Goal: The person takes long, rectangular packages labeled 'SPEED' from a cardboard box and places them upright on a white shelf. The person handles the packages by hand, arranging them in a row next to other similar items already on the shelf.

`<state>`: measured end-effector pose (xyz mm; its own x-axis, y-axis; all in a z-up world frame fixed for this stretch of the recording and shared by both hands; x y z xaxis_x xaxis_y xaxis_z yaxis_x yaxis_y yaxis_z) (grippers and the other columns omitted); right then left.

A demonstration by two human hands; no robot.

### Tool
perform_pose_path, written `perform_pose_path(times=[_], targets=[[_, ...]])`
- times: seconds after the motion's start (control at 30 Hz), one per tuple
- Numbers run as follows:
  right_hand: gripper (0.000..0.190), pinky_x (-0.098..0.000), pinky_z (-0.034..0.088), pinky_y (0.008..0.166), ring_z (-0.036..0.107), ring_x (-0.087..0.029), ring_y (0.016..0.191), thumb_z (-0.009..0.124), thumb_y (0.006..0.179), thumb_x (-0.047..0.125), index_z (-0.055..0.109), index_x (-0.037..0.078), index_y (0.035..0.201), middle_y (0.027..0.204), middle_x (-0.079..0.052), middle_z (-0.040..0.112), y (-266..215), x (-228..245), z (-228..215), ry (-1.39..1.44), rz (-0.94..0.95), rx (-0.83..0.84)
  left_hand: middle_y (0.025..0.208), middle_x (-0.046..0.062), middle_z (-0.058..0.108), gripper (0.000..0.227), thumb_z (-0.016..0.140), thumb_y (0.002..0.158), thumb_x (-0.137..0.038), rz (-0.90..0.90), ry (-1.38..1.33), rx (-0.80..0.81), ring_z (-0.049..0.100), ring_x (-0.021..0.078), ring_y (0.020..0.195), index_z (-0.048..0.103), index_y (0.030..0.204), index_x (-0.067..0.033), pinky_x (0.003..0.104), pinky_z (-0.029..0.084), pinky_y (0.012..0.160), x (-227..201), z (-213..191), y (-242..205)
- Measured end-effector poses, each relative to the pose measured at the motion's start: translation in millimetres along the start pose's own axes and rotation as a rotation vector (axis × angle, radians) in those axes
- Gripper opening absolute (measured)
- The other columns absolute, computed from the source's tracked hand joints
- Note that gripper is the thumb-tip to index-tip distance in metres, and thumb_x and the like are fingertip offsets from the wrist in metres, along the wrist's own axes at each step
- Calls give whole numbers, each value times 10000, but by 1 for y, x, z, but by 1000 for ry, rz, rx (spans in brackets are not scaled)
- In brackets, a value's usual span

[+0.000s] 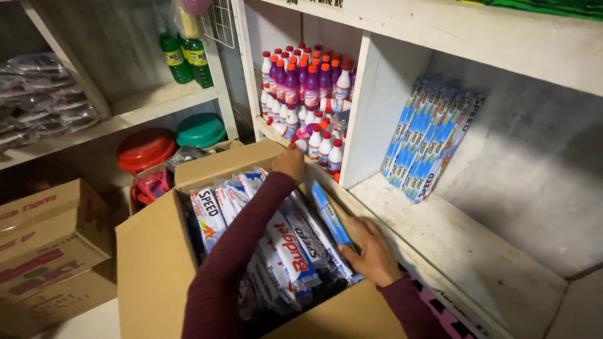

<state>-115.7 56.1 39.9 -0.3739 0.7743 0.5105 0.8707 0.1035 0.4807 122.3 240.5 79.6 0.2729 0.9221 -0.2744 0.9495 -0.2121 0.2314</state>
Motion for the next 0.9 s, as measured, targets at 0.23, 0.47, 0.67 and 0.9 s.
perform_pose_path(times=[0.23, 0.47, 0.67, 0.9], targets=[[635, -371, 487, 1070, 607, -229, 1285, 797, 865, 221, 550, 53, 1425, 1397, -89, 631, 15, -42, 13, 565, 49, -52, 1114, 179, 627, 333, 728, 780, -129, 502, -142, -442, 684, 424, 751, 652, 1096, -56, 548, 557, 664, -115, -132, -83], [708, -376, 531, 982, 583, -195, 1237, 786, 845, 121, 484, 60, 1482, 1357, -55, 617, 40, -12, -38, 697, 90, 23, 1021, 176, 533, 226, 706, 874, -109, 799, -256, -587, 639, 407, 690, 525, 980, -26, 507, 529, 594, -186, -201, -149], [588, -345, 603, 856, 688, -139, 1036, 837, 791, 65, 582, 12, 1318, 1174, -73, 703, 31, 6, -48, 802, 52, -121, 999, 146, 547, 163, 690, 886, -81, 904, -295, -590, 646, 367, 706, 552, 968, -49, 494, 515, 575, -226, -215, -196], [465, -291, 597, 766, 689, -106, 905, 837, 780, -7, 638, -9, 1200, 1035, -63, 734, 9, -27, -63, 699, 91, -332, 1080, 154, 605, 258, 654, 924, -83, 873, -506, -514, 673, 366, 826, 584, 1170, -48, 473, 546, 673, -233, -199, -221]])
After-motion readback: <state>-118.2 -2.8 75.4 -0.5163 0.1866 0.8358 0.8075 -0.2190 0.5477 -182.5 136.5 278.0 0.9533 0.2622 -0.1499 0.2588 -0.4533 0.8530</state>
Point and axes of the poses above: each hand's wrist, its own y-axis towards the middle knuckle, its own z-axis out of the palm, x = y × z, the point moved 8 cm from there along y, towards the middle knuckle
